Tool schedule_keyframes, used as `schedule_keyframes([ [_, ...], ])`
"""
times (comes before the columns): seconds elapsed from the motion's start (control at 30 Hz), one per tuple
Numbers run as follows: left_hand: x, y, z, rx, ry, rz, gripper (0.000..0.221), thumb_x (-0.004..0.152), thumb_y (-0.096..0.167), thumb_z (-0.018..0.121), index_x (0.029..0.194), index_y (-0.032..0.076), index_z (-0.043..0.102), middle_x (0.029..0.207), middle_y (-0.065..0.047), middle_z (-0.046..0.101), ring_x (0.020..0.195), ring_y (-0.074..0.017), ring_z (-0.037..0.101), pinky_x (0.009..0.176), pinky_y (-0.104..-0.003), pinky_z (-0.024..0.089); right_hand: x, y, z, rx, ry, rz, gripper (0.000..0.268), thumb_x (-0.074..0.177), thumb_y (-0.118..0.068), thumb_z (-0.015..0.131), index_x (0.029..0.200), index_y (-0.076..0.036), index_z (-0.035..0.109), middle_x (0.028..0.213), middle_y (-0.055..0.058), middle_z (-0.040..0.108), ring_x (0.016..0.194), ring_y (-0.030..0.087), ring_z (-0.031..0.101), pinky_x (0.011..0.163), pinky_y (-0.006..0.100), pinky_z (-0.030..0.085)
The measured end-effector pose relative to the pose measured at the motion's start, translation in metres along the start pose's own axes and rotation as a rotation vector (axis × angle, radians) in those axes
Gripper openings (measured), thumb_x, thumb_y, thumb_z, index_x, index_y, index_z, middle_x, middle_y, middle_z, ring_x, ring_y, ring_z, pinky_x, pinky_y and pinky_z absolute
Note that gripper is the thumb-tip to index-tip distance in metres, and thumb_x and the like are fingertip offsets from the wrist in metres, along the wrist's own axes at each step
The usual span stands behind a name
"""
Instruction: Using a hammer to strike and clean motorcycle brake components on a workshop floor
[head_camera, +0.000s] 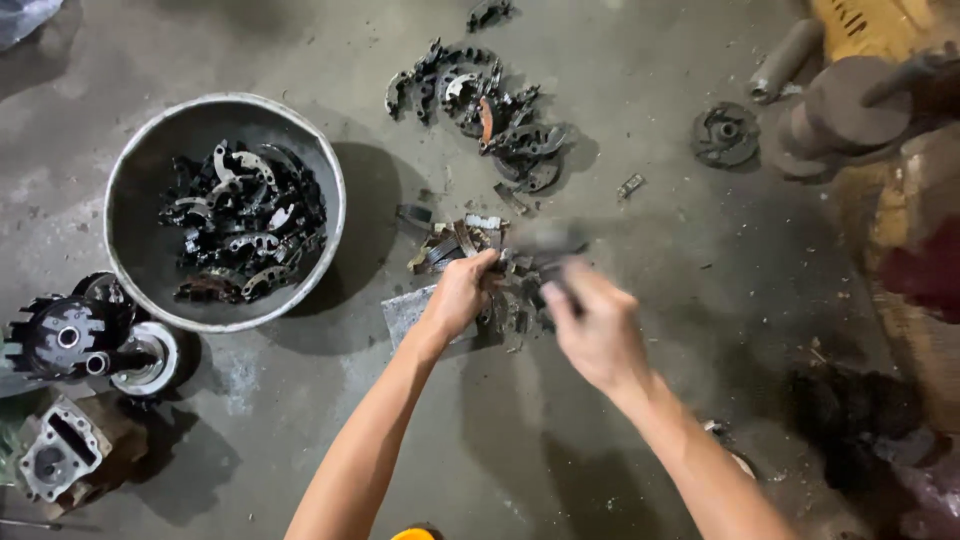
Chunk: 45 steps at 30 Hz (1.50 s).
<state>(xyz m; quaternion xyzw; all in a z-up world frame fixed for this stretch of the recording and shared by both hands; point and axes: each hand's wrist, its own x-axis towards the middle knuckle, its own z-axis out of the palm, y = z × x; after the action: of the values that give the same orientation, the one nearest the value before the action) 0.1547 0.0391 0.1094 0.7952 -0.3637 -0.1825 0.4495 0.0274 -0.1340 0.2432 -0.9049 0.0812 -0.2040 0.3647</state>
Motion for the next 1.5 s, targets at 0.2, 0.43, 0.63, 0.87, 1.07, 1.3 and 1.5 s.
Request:
schedule_keyframes([
  [0.2, -0.005, 0.017, -0.006, 0.017, 0.034, -0.053, 0.045, 0.07, -0.012, 0.059, 0.111, 0.006, 0.063, 0.1, -0.022, 0.071, 0.103, -0.0457, 0.069, 0.093, -0.052, 0.055, -0.005, -0.014, -0.021, 0.077, -0.204, 0.381, 0.047, 0.086, -0.016, 0.075, 0.13, -0.002, 0.067, 0.09, 0.028, 0.074, 0.087, 0.043, 0.074, 0.06, 0.05, 0.055],
  [0.43, -0.013, -0.005, 0.001, -0.204, 0.426, -0.366, 0.016, 0.092, -0.001, 0.062, 0.1, 0.009, 0.072, 0.087, -0.016, 0.078, 0.085, -0.0332, 0.075, 0.083, -0.044, 0.058, -0.045, 0.02, -0.007, 0.099, -0.238, 0.709, 0.048, 0.087, -0.022, 0.073, 0.134, -0.012, 0.068, 0.089, 0.021, 0.077, 0.086, 0.033, 0.076, 0.065, 0.047, 0.056],
  [0.63, -0.023, -0.007, 0.006, -0.47, 0.631, -0.375, 0.016, 0.095, 0.0, 0.067, 0.112, -0.001, 0.069, 0.096, -0.024, 0.074, 0.093, -0.0312, 0.072, 0.08, -0.047, 0.06, -0.072, 0.039, 0.003, 0.159, -0.22, 0.796, 0.05, 0.086, -0.017, 0.072, 0.135, -0.01, 0.067, 0.072, 0.018, 0.076, 0.053, 0.025, 0.07, 0.043, 0.038, 0.056],
  [0.87, -0.02, 0.008, 0.008, -0.071, 0.251, -0.047, 0.01, 0.092, 0.006, 0.07, 0.101, 0.009, 0.068, 0.09, -0.014, 0.076, 0.091, -0.0383, 0.073, 0.08, -0.047, 0.057, -0.058, 0.014, -0.003, 0.292, -0.147, 0.786, 0.049, 0.087, -0.012, 0.07, 0.136, -0.005, 0.064, 0.068, 0.017, 0.072, 0.044, 0.023, 0.064, 0.032, 0.034, 0.051],
  [1.07, -0.018, 0.0, 0.011, -0.006, 0.091, -0.042, 0.015, 0.09, 0.0, 0.063, 0.101, 0.009, 0.062, 0.092, -0.016, 0.072, 0.094, -0.0396, 0.071, 0.083, -0.048, 0.056, -0.057, 0.007, -0.013, 0.334, -0.117, 0.762, 0.049, 0.089, -0.011, 0.07, 0.137, -0.007, 0.063, 0.064, 0.017, 0.07, 0.039, 0.022, 0.06, 0.028, 0.033, 0.049],
  [1.3, 0.002, 0.015, 0.005, 0.161, -0.153, 0.017, 0.027, 0.077, -0.003, 0.06, 0.102, 0.005, 0.056, 0.093, -0.018, 0.069, 0.095, -0.0436, 0.07, 0.085, -0.052, 0.056, -0.037, -0.025, -0.038, 0.275, -0.02, 0.53, 0.04, 0.09, -0.011, 0.069, 0.129, -0.003, 0.068, 0.053, 0.015, 0.063, 0.038, 0.02, 0.058, 0.028, 0.032, 0.045],
  [1.5, 0.009, 0.006, 0.009, 0.136, -0.181, 0.0, 0.027, 0.082, -0.005, 0.053, 0.107, 0.005, 0.058, 0.095, -0.017, 0.071, 0.095, -0.0432, 0.07, 0.082, -0.049, 0.057, -0.032, 0.004, -0.013, 0.142, 0.04, 0.21, 0.021, 0.1, -0.008, 0.063, 0.116, 0.003, 0.071, 0.067, 0.017, 0.069, 0.053, 0.024, 0.067, 0.042, 0.035, 0.055],
])
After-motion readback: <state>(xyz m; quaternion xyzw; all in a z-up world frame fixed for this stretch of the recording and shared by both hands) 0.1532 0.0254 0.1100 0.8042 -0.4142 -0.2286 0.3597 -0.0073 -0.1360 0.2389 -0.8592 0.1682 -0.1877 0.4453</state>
